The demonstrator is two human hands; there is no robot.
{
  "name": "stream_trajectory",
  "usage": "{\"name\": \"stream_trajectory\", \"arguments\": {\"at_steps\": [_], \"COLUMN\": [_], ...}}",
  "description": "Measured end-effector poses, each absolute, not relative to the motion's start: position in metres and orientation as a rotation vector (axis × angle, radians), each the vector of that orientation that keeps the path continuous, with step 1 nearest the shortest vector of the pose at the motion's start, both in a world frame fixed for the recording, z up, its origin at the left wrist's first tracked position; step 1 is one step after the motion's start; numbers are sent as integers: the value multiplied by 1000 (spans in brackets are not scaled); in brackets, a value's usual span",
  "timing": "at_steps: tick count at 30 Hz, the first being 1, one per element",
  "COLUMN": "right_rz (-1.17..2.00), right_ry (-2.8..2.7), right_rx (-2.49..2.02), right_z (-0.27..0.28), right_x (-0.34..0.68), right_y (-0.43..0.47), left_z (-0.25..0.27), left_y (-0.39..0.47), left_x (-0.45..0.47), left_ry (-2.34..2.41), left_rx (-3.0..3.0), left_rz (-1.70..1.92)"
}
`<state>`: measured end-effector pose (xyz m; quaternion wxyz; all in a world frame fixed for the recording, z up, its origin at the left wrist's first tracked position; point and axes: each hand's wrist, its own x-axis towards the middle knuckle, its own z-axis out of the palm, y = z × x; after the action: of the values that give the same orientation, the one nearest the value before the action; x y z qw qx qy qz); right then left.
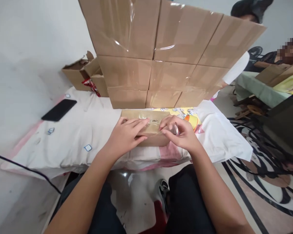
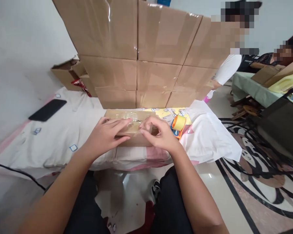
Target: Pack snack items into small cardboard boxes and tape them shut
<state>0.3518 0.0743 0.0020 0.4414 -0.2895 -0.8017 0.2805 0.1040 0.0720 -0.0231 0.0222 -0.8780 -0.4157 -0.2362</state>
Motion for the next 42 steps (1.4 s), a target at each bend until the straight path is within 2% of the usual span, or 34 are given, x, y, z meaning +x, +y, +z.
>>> {"name": "stream_trajectory", "arguments": {"at_steps": [3, 10, 17, 36, 42], "right_rz": [726, 536, 388, 51, 63], "right_ry": [-1981, -2135, -2207, -2113, -2155], "right_rx": [-801, -960, -923, -885, -909], "right_z": [-1, -4, -7, 1, 3], "right_x": [344, 327, 313, 317, 316], "right_y": [72, 66, 65, 79, 101], "left_z": [-25, -35, -36, -40, -42], "left_y": [74, 73, 67, 66, 65], "left_x": [103, 103, 102, 104, 105], "left_ry": [-1293, -1269, -1299, -1391, -1478], "left_rx": [-2743, -2731, -2708, -2652, -2629], "left_rz": [-765, -872, -994, -1008, -1050]}}
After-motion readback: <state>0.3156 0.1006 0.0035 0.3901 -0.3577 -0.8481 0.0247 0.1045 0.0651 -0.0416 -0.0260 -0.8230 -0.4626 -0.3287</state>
